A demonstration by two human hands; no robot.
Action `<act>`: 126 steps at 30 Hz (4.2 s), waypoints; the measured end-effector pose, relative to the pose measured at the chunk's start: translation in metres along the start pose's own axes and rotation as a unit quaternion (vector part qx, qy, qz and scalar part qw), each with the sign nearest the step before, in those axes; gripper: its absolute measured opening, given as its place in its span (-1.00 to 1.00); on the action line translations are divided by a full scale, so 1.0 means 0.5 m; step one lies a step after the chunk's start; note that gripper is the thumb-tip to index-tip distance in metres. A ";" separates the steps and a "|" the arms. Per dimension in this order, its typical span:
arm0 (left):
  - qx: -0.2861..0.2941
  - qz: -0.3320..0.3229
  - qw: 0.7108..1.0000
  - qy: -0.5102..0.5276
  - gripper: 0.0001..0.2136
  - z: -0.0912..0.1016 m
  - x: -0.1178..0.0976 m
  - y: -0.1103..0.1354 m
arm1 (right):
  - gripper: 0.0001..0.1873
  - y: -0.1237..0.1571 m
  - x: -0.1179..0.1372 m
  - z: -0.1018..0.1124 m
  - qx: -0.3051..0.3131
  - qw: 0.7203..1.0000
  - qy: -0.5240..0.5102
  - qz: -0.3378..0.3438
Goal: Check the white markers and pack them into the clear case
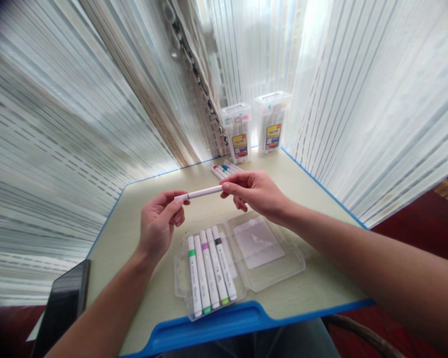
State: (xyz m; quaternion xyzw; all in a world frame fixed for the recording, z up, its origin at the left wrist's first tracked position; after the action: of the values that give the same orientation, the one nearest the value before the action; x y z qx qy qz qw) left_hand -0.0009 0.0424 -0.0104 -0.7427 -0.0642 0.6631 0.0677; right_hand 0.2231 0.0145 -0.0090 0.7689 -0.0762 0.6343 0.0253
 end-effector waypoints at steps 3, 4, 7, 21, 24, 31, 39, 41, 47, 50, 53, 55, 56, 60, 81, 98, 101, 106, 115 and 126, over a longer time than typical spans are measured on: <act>-0.003 0.003 0.999 -0.032 -0.77 -0.003 0.001 0.002 | -0.62 0.002 0.002 -0.002 0.010 1.000 0.007 0.011; -0.002 0.001 0.999 -0.045 -0.77 -0.003 0.002 0.003 | -0.62 0.002 0.002 -0.002 0.014 1.000 0.009 0.013; 0.004 -0.009 0.998 -0.062 -0.75 -0.003 0.002 0.004 | -0.64 0.003 0.002 -0.004 0.022 1.000 0.015 0.016; -0.017 0.058 0.995 0.084 -0.74 -0.005 -0.004 -0.004 | -0.65 0.002 -0.001 0.002 0.021 0.995 -0.085 -0.038; -0.022 0.067 0.994 0.089 -0.75 -0.004 -0.003 -0.006 | -0.67 0.000 -0.002 0.003 0.015 0.995 -0.087 -0.038; -0.028 0.067 0.995 0.074 -0.75 -0.003 -0.001 -0.007 | -0.67 -0.003 -0.005 0.005 0.009 0.996 -0.083 -0.035; -0.037 0.050 0.996 0.061 -0.79 0.000 -0.002 -0.005 | -0.70 -0.005 -0.007 0.005 -0.002 0.996 -0.080 -0.028; -0.039 0.048 0.997 0.056 -0.81 0.000 -0.002 -0.003 | -0.69 -0.006 -0.007 0.005 -0.007 0.997 -0.074 -0.031; -0.033 0.047 0.997 0.049 -0.82 0.000 -0.003 -0.004 | -0.60 -0.008 -0.008 0.008 -0.032 0.998 -0.042 -0.043; -0.030 0.047 0.997 0.052 -0.82 0.002 -0.001 -0.005 | -0.59 -0.009 -0.009 0.007 -0.029 0.998 -0.033 -0.041; -0.030 0.046 0.997 0.055 -0.83 0.003 -0.001 -0.004 | -0.59 -0.008 -0.009 0.006 -0.022 0.998 -0.030 -0.040; -0.028 0.047 0.997 0.055 -0.84 0.004 -0.001 -0.004 | -0.60 -0.007 -0.010 0.006 -0.019 0.998 -0.032 -0.044; -0.027 0.047 0.997 0.054 -0.85 0.004 -0.001 -0.004 | -0.61 -0.006 -0.010 0.006 -0.019 0.998 -0.034 -0.045; -0.020 0.045 0.997 0.054 -0.86 0.003 -0.002 -0.002 | -0.65 -0.005 -0.010 0.005 -0.018 0.998 -0.032 -0.042; -0.003 0.012 1.000 0.025 -0.92 -0.005 -0.005 0.000 | -0.78 0.002 -0.008 0.005 0.011 1.000 -0.001 0.010; -0.015 0.047 0.996 0.076 -0.94 0.000 -0.009 -0.008 | -0.84 0.001 -0.013 0.007 -0.002 1.000 -0.002 -0.006; -0.016 0.038 0.996 0.081 -0.93 0.000 -0.009 -0.008 | -0.82 0.002 -0.013 0.008 -0.002 1.000 0.006 -0.003; -0.028 0.019 0.996 0.086 -0.87 0.001 -0.008 -0.012 | -0.79 0.002 -0.012 0.007 -0.005 1.000 0.030 0.002; -0.034 -0.030 0.999 0.030 -0.83 -0.001 -0.010 -0.011 | -0.73 0.006 -0.010 0.008 0.031 0.993 0.109 0.039; -0.030 -0.042 0.998 0.028 -0.78 -0.010 -0.020 0.001 | -0.68 0.027 0.008 -0.008 0.096 0.984 0.148 0.034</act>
State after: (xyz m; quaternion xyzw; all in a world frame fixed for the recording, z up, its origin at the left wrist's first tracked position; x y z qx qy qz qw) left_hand 0.0028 0.0402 -0.0004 -0.7594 -0.1129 0.6363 0.0751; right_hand 0.2181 0.0014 -0.0050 0.6620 -0.0361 0.7463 -0.0588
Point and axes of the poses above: each hand's wrist, its own y-axis away from the middle knuckle, its own z-axis out of the back of the hand, x = y × z, the point moved 3 cm from there along -y, towards the middle knuckle, and after that the axes turned 12 degrees about -x, right-handed, at the moved point
